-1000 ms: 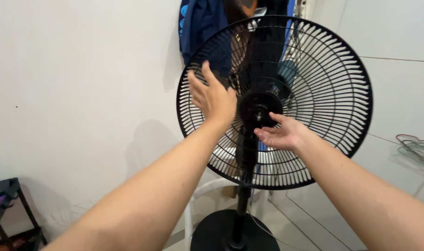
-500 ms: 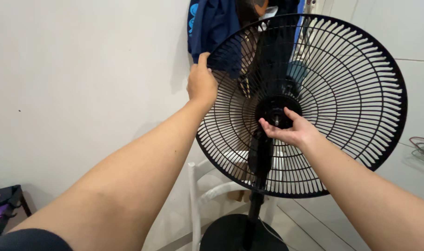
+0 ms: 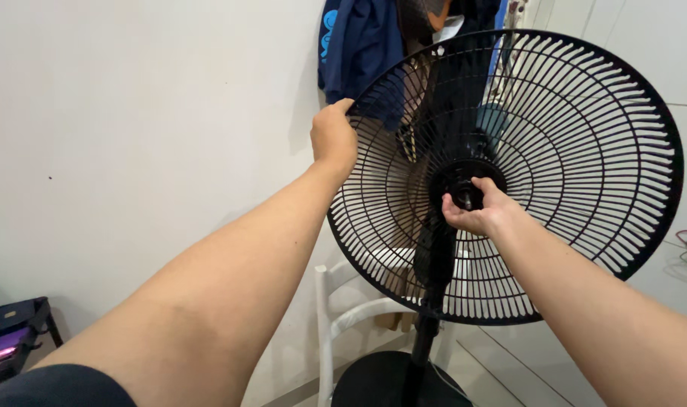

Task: The person unplugs a standing fan, then uses scissors to pry and remove the front grille. They detach the fan blades and the rear grille, placing each part on a nearby bed. Finally, they wipe the exposed motor housing with a green cloth.

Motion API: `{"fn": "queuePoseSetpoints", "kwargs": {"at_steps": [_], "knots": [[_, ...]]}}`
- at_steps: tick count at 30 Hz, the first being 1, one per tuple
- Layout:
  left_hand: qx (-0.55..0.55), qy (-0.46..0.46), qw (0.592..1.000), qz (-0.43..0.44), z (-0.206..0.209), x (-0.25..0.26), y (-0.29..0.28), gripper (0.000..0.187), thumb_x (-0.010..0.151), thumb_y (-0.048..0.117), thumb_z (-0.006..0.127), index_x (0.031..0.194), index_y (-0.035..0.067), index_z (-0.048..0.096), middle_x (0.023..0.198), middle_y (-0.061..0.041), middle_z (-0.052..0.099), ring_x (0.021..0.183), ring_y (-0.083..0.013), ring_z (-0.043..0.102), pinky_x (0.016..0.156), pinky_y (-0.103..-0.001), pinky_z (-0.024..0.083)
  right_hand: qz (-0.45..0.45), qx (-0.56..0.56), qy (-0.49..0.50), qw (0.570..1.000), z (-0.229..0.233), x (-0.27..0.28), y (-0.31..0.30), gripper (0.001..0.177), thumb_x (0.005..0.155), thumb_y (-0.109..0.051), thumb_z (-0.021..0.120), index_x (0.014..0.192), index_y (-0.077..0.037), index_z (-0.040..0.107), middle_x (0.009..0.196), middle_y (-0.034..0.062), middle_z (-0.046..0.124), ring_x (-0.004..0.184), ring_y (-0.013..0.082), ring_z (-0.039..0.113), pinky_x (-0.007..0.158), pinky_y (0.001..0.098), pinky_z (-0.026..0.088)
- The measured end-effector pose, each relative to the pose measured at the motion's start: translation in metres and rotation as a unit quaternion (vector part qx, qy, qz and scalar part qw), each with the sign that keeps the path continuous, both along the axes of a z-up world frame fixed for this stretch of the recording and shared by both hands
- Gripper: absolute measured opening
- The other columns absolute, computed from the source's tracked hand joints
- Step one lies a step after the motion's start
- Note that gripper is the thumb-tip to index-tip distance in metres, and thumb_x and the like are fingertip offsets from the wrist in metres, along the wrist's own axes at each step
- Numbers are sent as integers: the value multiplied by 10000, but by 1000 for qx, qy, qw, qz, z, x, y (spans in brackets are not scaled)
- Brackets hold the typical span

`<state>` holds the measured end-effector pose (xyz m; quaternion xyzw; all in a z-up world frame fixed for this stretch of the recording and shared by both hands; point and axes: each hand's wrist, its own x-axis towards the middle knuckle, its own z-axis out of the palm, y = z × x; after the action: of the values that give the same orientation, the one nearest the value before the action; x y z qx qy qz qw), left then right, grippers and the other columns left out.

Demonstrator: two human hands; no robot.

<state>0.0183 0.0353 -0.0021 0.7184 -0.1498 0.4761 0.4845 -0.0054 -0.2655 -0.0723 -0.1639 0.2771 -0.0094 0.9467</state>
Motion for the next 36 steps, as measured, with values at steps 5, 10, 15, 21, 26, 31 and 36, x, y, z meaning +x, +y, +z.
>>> {"fn": "queuePoseSetpoints", "kwargs": {"at_steps": [5,10,15,21,26,31,36], "knots": [[8,-11,1000,-2,-1,-4,2,446,839,-91,552,1205,96,725,1055,-192,730,979,-370,697,868,-436,550,-24,-99,25,994,0,14,-1,563,884,-329,776,1249,-1,501,1139,175,624,959,282,631,827,403,575],[6,-12,1000,9,-2,-10,1,440,843,-87,547,1197,99,731,1043,-195,726,977,-381,687,870,-449,543,-19,-133,63,989,2,24,-7,647,880,-301,809,1304,41,459,1155,202,612,981,304,629,845,429,570],[20,-15,999,22,-1,-10,1,435,851,-80,533,1186,107,738,1031,-193,728,985,-390,680,876,-459,539,-56,-338,75,937,7,18,13,626,857,-251,797,1313,-10,442,1218,196,552,999,315,632,817,432,608],[19,-28,999,25,-2,-3,-2,431,868,-75,518,1191,109,737,1039,-184,728,997,-388,680,887,-461,541,-131,-623,124,761,12,-25,60,730,783,-182,850,1327,67,433,1217,267,733,905,353,753,742,458,640],[16,-28,999,20,-3,-2,3,388,915,-17,505,1191,123,739,1044,-173,723,1005,-383,673,894,-466,534,-219,-843,164,463,1,-65,96,900,739,-241,933,1323,27,303,1344,308,432,981,479,638,799,530,561],[18,-9,1000,21,-5,-8,4,360,942,32,505,1211,133,723,1065,-164,704,1021,-375,659,890,-457,528,-228,-910,90,335,-23,-82,94,699,835,-229,858,1277,-6,366,1301,273,448,928,464,676,770,502,582],[29,-16,999,22,-7,-14,7,367,952,31,498,1223,140,719,1052,-160,699,1014,-370,661,886,-459,528,-248,-593,20,766,-25,-61,85,715,934,-470,722,1331,-57,295,1282,265,513,1014,420,639,877,502,561]]}}
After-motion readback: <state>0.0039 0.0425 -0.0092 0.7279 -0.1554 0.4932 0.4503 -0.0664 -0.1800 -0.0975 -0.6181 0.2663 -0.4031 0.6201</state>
